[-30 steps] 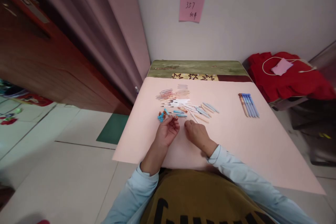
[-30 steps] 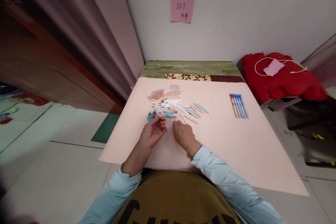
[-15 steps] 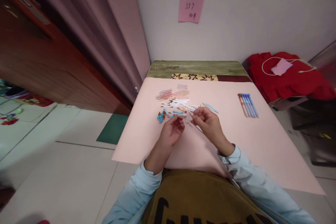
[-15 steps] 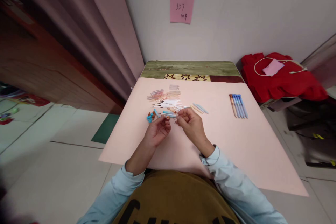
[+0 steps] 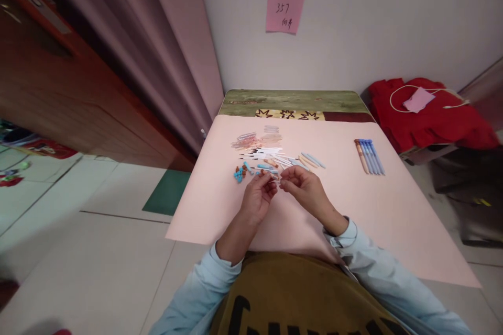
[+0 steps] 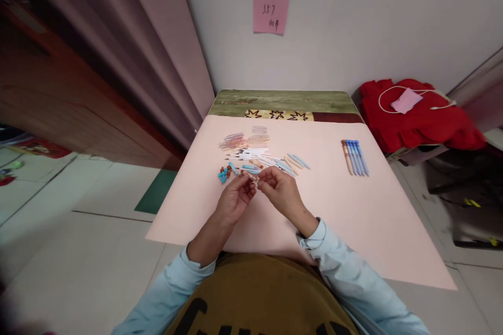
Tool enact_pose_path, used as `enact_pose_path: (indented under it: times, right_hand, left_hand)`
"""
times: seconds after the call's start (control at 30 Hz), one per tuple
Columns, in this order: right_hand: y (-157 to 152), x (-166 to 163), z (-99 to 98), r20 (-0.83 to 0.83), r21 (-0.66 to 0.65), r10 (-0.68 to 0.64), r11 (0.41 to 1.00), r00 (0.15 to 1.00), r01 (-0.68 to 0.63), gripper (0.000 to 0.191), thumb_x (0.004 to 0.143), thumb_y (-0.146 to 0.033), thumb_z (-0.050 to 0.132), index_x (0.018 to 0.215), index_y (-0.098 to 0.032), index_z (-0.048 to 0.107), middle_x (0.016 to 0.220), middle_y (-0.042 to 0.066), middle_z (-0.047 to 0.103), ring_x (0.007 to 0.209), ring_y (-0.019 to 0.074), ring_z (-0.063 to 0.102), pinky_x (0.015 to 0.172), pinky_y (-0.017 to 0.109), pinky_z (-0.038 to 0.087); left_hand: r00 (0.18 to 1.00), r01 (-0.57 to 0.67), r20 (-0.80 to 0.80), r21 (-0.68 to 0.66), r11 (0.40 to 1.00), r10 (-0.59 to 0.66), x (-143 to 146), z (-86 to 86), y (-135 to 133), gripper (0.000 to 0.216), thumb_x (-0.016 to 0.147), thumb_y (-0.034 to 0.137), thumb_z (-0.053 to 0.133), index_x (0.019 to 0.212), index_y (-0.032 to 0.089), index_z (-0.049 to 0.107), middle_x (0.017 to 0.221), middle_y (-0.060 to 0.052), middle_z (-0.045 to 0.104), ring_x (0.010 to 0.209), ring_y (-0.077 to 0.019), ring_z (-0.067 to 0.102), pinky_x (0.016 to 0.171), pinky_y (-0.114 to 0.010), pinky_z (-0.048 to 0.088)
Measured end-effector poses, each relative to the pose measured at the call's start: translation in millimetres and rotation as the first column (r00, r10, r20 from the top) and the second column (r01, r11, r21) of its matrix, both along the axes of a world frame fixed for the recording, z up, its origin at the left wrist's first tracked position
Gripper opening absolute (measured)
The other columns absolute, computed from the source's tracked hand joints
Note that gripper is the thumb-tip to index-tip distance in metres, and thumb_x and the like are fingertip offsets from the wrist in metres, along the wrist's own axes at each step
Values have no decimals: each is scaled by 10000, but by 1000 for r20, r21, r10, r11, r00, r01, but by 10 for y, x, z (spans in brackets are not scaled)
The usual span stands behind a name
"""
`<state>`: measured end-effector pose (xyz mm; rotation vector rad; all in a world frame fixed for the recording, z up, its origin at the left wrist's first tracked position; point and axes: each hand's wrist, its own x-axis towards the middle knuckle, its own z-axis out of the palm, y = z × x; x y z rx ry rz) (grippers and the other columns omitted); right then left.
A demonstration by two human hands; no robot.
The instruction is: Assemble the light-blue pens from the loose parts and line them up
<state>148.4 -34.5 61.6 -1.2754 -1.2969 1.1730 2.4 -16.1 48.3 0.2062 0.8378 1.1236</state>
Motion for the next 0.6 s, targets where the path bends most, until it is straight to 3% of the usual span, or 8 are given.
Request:
enact_pose_path:
  times: [0.27,0.47,0.6]
  right_hand:
    - [14,12,-14,-85,-68,2,998,996,-7,294,719,-396,758,885,-193,625,729,7,661,659,138,631,624,269,529]
    - [5,22,-36,-88,-86,8,996,996,-16,380,696,-475,795,887,-194,625,708,1,660,632,138,623,607,272,525]
    - [-9,13,-115,-2,-59,-6,998,1000,6,391,694,-512,795,860,-192,643,671,-15,627,590,123,575,556,245,482]
  left_hand:
    - [1000,15,-8,-10,1000,-15,19,-47,-38,241,682,145,794,849,137,620,731,-10,674,556,-74,588,541,-181,477]
    - [996,70,71,-126,990,-61,36,-79,-78,184,723,122,770,830,132,620,677,-3,649,546,-75,590,530,-177,474]
    - [987,113,135,-198,974,-87,67,-109,-135,122,765,100,730,788,128,614,648,-10,640,523,-76,578,507,-176,462]
